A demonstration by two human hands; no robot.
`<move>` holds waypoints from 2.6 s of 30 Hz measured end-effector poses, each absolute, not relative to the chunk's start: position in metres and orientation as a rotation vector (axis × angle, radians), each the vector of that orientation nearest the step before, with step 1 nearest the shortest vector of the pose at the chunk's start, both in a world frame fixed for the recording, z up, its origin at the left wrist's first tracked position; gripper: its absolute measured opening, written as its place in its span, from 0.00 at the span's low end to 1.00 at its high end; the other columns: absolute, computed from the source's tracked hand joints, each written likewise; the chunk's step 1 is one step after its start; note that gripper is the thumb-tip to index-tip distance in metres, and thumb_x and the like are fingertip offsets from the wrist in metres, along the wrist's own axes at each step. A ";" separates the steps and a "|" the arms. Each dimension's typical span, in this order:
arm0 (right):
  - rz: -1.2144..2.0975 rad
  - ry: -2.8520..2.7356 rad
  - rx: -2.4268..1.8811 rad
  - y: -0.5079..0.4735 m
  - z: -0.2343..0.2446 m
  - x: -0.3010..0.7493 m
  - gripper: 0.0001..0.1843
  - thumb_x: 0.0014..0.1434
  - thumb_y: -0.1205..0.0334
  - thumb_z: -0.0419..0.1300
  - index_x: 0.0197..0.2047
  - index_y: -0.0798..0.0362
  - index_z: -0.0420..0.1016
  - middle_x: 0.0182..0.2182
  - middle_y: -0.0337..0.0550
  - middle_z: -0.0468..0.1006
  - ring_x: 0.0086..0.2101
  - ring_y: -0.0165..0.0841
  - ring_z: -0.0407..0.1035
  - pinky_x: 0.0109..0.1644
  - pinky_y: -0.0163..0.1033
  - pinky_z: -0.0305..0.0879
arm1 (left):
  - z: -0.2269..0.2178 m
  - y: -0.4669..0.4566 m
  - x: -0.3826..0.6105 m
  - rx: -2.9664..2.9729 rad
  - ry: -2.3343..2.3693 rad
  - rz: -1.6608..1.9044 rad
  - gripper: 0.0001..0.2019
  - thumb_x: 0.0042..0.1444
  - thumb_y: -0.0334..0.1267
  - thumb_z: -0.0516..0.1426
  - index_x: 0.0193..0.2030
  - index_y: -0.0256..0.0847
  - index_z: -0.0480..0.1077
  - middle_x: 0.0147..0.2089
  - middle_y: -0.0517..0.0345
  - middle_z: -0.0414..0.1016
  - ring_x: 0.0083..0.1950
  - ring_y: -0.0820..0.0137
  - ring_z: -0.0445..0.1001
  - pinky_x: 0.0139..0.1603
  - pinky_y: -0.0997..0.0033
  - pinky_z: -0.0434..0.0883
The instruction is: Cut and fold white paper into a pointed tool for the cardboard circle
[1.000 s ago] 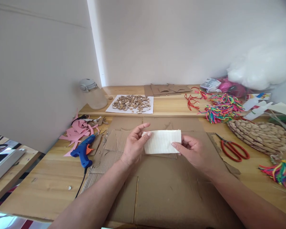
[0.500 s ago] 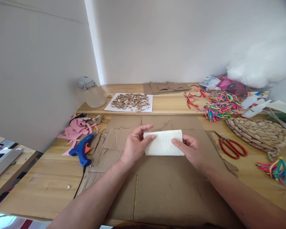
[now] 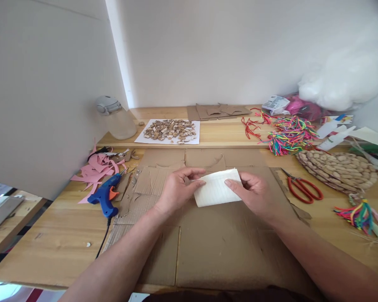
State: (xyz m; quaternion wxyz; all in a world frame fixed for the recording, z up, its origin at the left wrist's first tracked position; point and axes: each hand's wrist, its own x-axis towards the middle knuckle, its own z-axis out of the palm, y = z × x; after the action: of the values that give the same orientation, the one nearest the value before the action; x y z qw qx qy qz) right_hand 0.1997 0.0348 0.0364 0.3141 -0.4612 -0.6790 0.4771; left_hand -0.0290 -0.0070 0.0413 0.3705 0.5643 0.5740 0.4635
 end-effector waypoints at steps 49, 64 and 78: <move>1.249 -1.705 -1.222 0.038 0.033 0.190 0.16 0.58 0.48 0.61 0.29 0.53 0.75 0.26 0.36 0.73 0.28 0.30 0.64 0.33 0.35 0.57 | 0.030 -0.006 -0.021 0.964 1.276 1.131 0.18 0.45 0.48 0.69 0.32 0.33 0.76 0.27 0.59 0.71 0.20 0.81 0.61 0.17 0.81 0.60; 1.456 -1.671 -1.214 0.036 0.035 0.187 0.22 0.60 0.43 0.58 0.27 0.53 0.71 0.19 0.39 0.74 0.19 0.27 0.64 0.24 0.33 0.60 | 0.038 -0.010 -0.022 1.126 1.353 1.212 0.16 0.50 0.48 0.67 0.28 0.37 0.73 0.29 0.61 0.70 0.31 0.75 0.71 0.38 0.73 0.77; 1.353 -1.620 -1.181 0.035 0.032 0.185 0.18 0.58 0.47 0.61 0.28 0.52 0.70 0.23 0.37 0.73 0.24 0.30 0.66 0.29 0.35 0.60 | 0.037 -0.007 -0.025 1.121 1.368 1.162 0.18 0.50 0.51 0.66 0.28 0.36 0.73 0.22 0.63 0.67 0.21 0.79 0.62 0.19 0.80 0.62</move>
State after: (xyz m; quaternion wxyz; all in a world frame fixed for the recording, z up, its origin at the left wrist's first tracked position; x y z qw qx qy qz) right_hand 0.1847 0.0352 0.0317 0.3536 -0.4567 -0.6267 0.5231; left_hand -0.0246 -0.0070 0.0371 0.4904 0.4615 0.5635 0.4785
